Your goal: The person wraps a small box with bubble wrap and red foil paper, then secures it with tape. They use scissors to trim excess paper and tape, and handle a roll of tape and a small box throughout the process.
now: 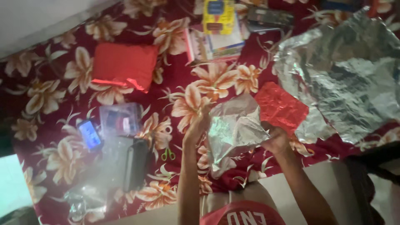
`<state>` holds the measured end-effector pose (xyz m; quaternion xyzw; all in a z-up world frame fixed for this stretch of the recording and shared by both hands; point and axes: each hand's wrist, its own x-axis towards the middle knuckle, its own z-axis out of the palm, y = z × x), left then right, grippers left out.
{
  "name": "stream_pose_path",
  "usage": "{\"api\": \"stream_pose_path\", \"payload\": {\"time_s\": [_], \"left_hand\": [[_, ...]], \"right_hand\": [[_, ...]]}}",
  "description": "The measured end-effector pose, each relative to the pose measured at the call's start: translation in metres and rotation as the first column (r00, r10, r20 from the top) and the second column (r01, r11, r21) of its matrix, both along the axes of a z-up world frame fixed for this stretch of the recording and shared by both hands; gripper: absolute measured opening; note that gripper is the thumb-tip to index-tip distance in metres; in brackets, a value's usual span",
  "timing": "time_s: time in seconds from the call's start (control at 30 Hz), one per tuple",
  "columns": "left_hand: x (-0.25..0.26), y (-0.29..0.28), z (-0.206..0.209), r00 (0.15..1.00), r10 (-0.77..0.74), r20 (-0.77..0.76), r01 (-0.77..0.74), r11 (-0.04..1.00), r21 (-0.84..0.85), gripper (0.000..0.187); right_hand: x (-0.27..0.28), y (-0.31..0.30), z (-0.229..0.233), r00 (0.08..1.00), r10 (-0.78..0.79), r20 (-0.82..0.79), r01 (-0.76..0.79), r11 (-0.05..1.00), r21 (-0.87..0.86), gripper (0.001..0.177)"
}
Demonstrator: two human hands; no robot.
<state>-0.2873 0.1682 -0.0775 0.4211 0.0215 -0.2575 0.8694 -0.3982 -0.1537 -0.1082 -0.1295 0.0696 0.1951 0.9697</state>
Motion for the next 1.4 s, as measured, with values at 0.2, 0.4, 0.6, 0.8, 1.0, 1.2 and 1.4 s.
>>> {"api": "stream_pose_path", "payload": {"time_s": [0.2, 0.4, 0.6, 0.8, 1.0, 1.2, 1.4], "left_hand": [[-0.021, 0.053, -0.008, 1.0, 0.005, 0.023, -0.011, 0.966, 0.26, 0.039], [-0.017, 0.078, -0.037, 0.949, 0.18, 0.258, -0.289, 0.823, 0.49, 0.033], [-0.027, 0.073, -0.105, 0.873, 0.285, 0.397, -0.488, 0.534, 0.691, 0.047], [-0.057, 0.104, -0.145, 0.98, 0.186, 0.076, -0.154, 0.451, 0.879, 0.053], [-0.1, 0.112, -0.136, 0.927, -0.041, 0.372, -0.373, -0.019, 0.928, 0.069], [-0.103, 0.063, -0.11, 0.68, -0.705, 0.2, -0.48, -0.222, 0.849, 0.075], [-0.101, 0.085, -0.105, 0.939, -0.298, 0.174, -0.26, -0.28, 0.924, 0.068]], "right_hand": [[0.049, 0.015, -0.02, 0.97, -0.104, -0.222, 0.02, 0.937, -0.349, 0.045], [0.052, 0.029, -0.089, 0.916, -0.241, -0.321, 0.043, 0.853, -0.52, 0.045], [0.017, 0.071, -0.14, 0.953, -0.076, -0.293, -0.219, 0.492, -0.842, 0.054], [0.004, 0.102, -0.156, 0.999, -0.008, 0.051, 0.049, -0.206, -0.977, 0.053], [-0.011, 0.112, -0.13, 0.989, -0.093, -0.111, -0.123, -0.147, -0.981, 0.058], [-0.011, 0.132, -0.101, 0.832, 0.507, 0.226, 0.516, -0.555, -0.652, 0.066], [-0.014, 0.132, -0.104, 0.855, 0.462, 0.236, 0.44, -0.405, -0.801, 0.065]]}}
